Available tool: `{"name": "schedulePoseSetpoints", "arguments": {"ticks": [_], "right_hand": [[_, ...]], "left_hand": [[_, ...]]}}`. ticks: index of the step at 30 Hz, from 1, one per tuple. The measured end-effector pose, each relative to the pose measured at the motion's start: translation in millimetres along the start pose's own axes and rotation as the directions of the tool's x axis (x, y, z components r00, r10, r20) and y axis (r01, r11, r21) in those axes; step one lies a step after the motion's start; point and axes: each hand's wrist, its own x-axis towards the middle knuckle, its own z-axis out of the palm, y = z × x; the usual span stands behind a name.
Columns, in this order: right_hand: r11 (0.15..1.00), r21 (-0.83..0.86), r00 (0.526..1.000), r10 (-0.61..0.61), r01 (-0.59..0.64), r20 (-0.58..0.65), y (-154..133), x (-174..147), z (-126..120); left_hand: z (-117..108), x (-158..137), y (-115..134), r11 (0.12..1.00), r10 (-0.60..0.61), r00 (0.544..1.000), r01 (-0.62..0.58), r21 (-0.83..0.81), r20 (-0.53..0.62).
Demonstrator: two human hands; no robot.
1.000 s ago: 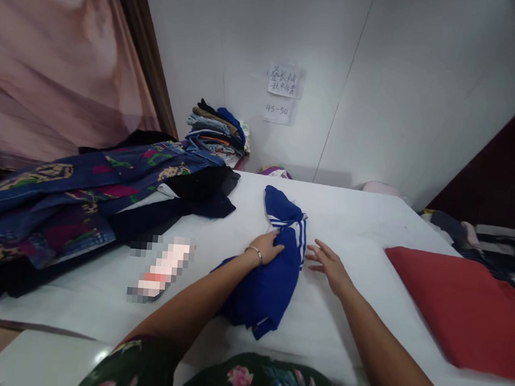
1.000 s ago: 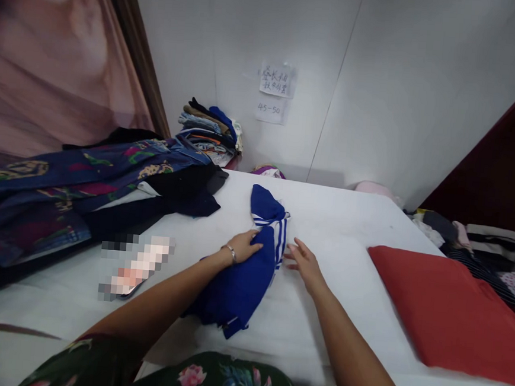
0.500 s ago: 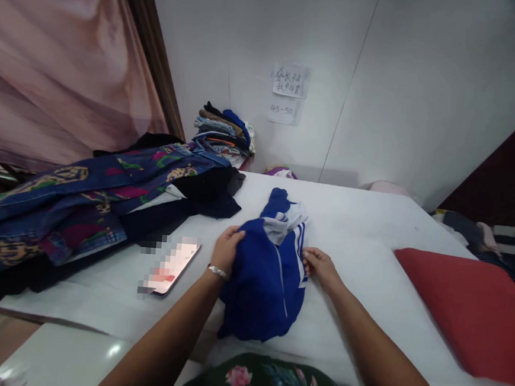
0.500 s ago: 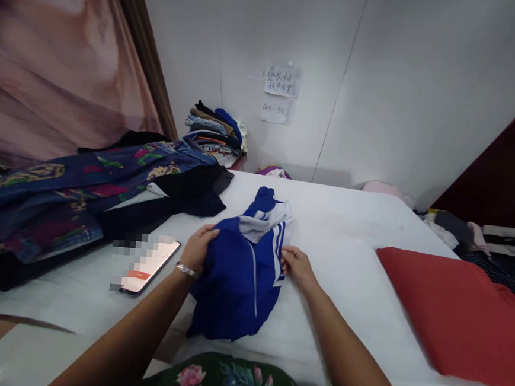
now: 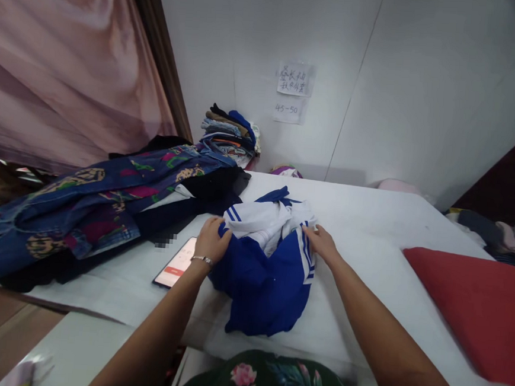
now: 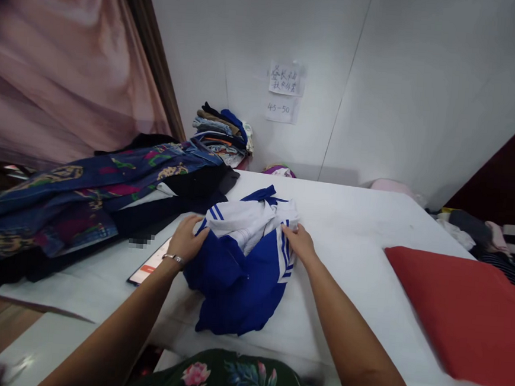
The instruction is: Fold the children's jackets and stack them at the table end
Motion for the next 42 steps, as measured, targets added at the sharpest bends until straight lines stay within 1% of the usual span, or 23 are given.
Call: {"name": "schedulePoseSetpoints", "arguments": {"ticks": [2, 3, 5, 6, 8, 10, 11, 12, 13, 15, 16, 17, 19, 21, 23, 25, 29, 31, 33, 36, 39, 40, 42], "right_hand": [[0.999, 0.032, 1.0, 0.011, -0.011, -0.009, -1, 7, 4], [0.997, 0.076, 1.0, 0.027, -0.026, -0.009, -1, 9, 3], [0.985, 0.167, 0.999, 0.04, -0.038, -0.014, 3, 11, -6], [0.977, 0.211, 0.999, 0.046, -0.039, -0.029, 7, 11, -16], [0.951, 0.307, 0.995, 0.058, -0.029, -0.085, 21, 9, -44], [0.926, 0.378, 0.984, 0.085, -0.021, -0.153, 43, 3, -78], [0.913, 0.407, 0.976, 0.122, -0.038, -0.182, 56, 0, -96], [0.893, 0.438, 0.96, 0.204, -0.103, -0.19, 70, -3, -112], [0.889, 0.424, 0.945, 0.27, -0.172, -0.183, 83, -7, -126], [0.884, 0.404, 0.924, 0.332, -0.234, -0.19, 103, -12, -147], [0.894, 0.384, 0.921, 0.328, -0.231, -0.209, 109, -13, -154], [0.908, 0.363, 0.922, 0.308, -0.211, -0.236, 113, -12, -159], [0.948, 0.276, 0.928, 0.24, -0.16, -0.285, 112, -5, -163], [0.99, 0.065, 0.948, 0.139, -0.126, -0.287, 104, 8, -161], [0.982, -0.163, 0.968, 0.059, -0.101, -0.244, 93, 25, -157], [0.947, -0.307, 0.981, 0.032, -0.091, -0.191, 82, 45, -150], [0.897, -0.434, 0.994, 0.043, -0.082, -0.098, 64, 80, -125], [0.865, -0.496, 0.997, 0.047, -0.075, -0.069, 57, 89, -108], [0.836, -0.546, 0.998, 0.037, -0.056, -0.046, 52, 90, -94], [0.802, -0.597, 1.0, -0.005, -0.009, -0.023, 47, 77, -87], [0.779, -0.625, 0.989, -0.121, 0.044, -0.081, 42, 61, -104], [0.779, -0.623, 0.976, -0.184, 0.072, -0.117, 38, 58, -112], [0.788, -0.6, 0.93, -0.312, 0.138, -0.196, 27, 60, -129]], "left_hand": [[2, 11, 16, 0.992, 0.075, 0.993, -0.083, 0.095, 0.091], [5, 14, 23, 0.983, 0.105, 0.981, -0.127, 0.129, 0.163], [14, 18, 35, 0.962, 0.146, 0.934, -0.21, 0.172, 0.327], [19, 17, 38, 0.954, 0.15, 0.904, -0.239, 0.183, 0.4], [29, 12, 41, 0.945, 0.138, 0.849, -0.268, 0.189, 0.51], [34, 7, 41, 0.946, 0.134, 0.804, -0.279, 0.167, 0.58], [35, 6, 40, 0.947, 0.135, 0.782, -0.282, 0.152, 0.609], [36, 6, 40, 0.949, 0.136, 0.762, -0.284, 0.137, 0.634], [36, 9, 40, 0.951, 0.137, 0.746, -0.283, 0.125, 0.652], [35, 20, 41, 0.953, 0.13, 0.734, -0.277, 0.119, 0.666], [36, 28, 43, 0.954, 0.124, 0.745, -0.271, 0.127, 0.656], [38, 38, 45, 0.955, 0.118, 0.77, -0.261, 0.141, 0.627], [44, 59, 51, 0.955, 0.119, 0.84, -0.243, 0.17, 0.529], [55, 78, 57, 0.953, 0.147, 0.882, -0.248, 0.176, 0.447], [68, 92, 65, 0.943, 0.196, 0.878, -0.291, 0.16, 0.437], [83, 101, 72, 0.929, 0.239, 0.85, -0.34, 0.143, 0.469], [111, 105, 82, 0.906, 0.261, 0.803, -0.396, 0.152, 0.536], [121, 103, 84, 0.902, 0.242, 0.799, -0.395, 0.177, 0.551], [128, 101, 85, 0.904, 0.22, 0.802, -0.382, 0.194, 0.555], [125, 103, 82, 0.916, 0.21, 0.807, -0.36, 0.178, 0.551], [109, 120, 80, 0.932, 0.219, 0.833, -0.332, 0.144, 0.507], [102, 131, 81, 0.939, 0.219, 0.848, -0.318, 0.133, 0.483], [88, 158, 89, 0.956, 0.209, 0.889, -0.274, 0.106, 0.408]]}}
